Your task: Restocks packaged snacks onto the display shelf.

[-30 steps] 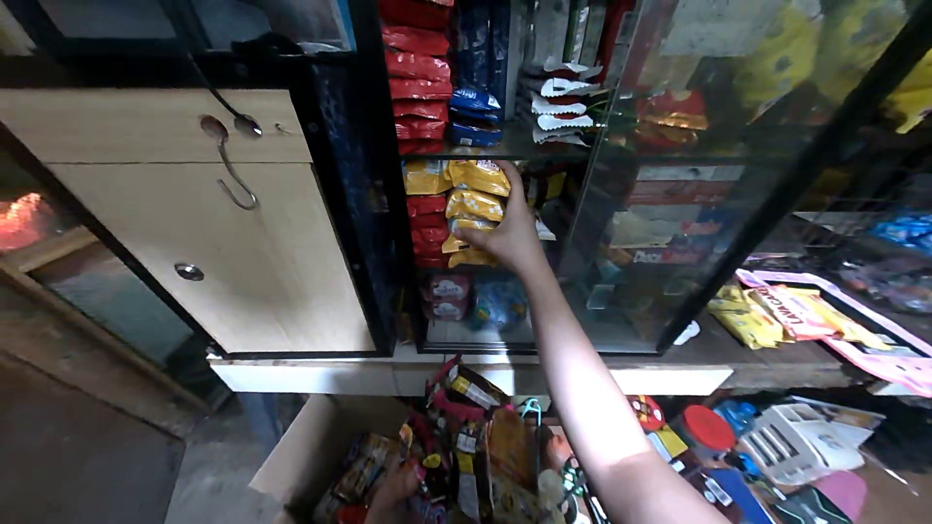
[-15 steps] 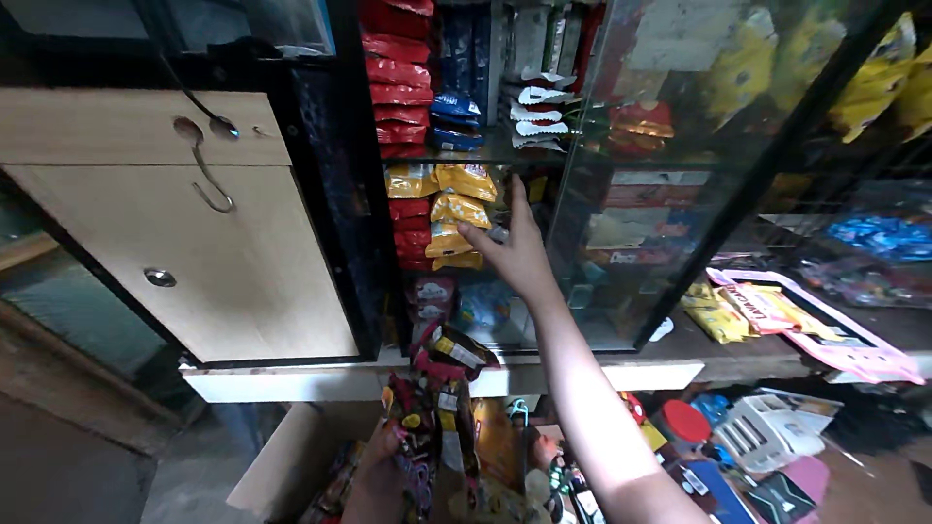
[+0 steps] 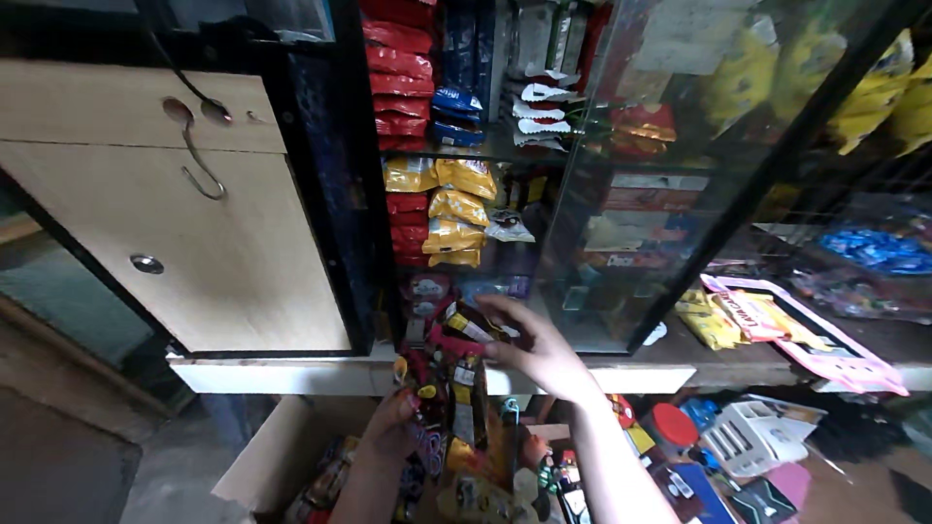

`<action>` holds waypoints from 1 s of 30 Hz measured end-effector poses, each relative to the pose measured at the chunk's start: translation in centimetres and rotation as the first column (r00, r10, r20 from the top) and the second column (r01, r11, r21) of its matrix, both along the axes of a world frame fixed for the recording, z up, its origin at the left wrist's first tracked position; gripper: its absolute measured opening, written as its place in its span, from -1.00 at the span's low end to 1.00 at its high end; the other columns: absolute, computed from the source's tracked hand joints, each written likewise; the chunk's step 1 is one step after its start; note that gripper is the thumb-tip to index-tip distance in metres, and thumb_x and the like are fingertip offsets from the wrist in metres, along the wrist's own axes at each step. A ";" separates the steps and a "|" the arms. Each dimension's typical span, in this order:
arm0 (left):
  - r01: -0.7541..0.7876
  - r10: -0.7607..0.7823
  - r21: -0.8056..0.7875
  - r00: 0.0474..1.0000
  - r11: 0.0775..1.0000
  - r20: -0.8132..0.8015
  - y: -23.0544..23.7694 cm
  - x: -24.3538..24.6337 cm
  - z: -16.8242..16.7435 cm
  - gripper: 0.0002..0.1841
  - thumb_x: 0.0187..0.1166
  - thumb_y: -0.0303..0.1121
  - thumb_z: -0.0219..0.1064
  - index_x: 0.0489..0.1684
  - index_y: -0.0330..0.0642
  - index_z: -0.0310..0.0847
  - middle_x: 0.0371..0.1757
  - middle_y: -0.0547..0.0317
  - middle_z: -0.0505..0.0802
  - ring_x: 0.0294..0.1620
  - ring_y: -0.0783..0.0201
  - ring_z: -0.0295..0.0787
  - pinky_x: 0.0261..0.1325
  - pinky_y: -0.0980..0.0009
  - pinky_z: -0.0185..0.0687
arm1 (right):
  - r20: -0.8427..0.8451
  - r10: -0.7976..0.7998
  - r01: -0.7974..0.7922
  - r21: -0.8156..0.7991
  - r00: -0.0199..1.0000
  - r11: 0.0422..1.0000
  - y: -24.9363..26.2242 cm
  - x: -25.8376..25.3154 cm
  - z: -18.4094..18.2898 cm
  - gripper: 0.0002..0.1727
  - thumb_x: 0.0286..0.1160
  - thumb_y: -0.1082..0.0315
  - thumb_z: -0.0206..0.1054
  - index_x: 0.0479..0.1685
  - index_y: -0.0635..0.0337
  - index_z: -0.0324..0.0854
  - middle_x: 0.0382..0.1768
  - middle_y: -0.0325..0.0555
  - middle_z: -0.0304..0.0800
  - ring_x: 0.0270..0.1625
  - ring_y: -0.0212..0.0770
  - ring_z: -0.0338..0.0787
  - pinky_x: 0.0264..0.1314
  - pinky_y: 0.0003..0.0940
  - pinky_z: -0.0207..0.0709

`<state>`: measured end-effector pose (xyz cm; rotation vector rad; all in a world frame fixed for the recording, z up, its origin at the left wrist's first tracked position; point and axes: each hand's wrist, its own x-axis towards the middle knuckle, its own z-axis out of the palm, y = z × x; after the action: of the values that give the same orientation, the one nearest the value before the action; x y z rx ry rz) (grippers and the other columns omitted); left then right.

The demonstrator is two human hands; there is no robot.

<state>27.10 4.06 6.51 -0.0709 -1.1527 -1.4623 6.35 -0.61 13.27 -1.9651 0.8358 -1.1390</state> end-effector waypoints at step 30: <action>-0.663 0.931 -0.712 -0.061 0.231 0.359 -5.1 -8.6 7.0 -0.59 0.58 -0.41 0.19 0.37 -0.15 0.71 0.70 -0.44 0.32 0.34 -0.28 0.60 0.20 -0.09 0.63 | 0.681 -0.304 0.371 0.052 0.666 0.927 7.6 -3.1 -3.9 -0.08 0.02 0.22 0.69 0.38 0.09 0.12 0.06 -0.51 0.80 -0.01 -0.52 0.88 -0.07 -0.47 0.86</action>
<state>18.45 -1.02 13.54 1.0402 -1.6430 0.0119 3.24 6.99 9.42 -1.2819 0.7521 -1.9896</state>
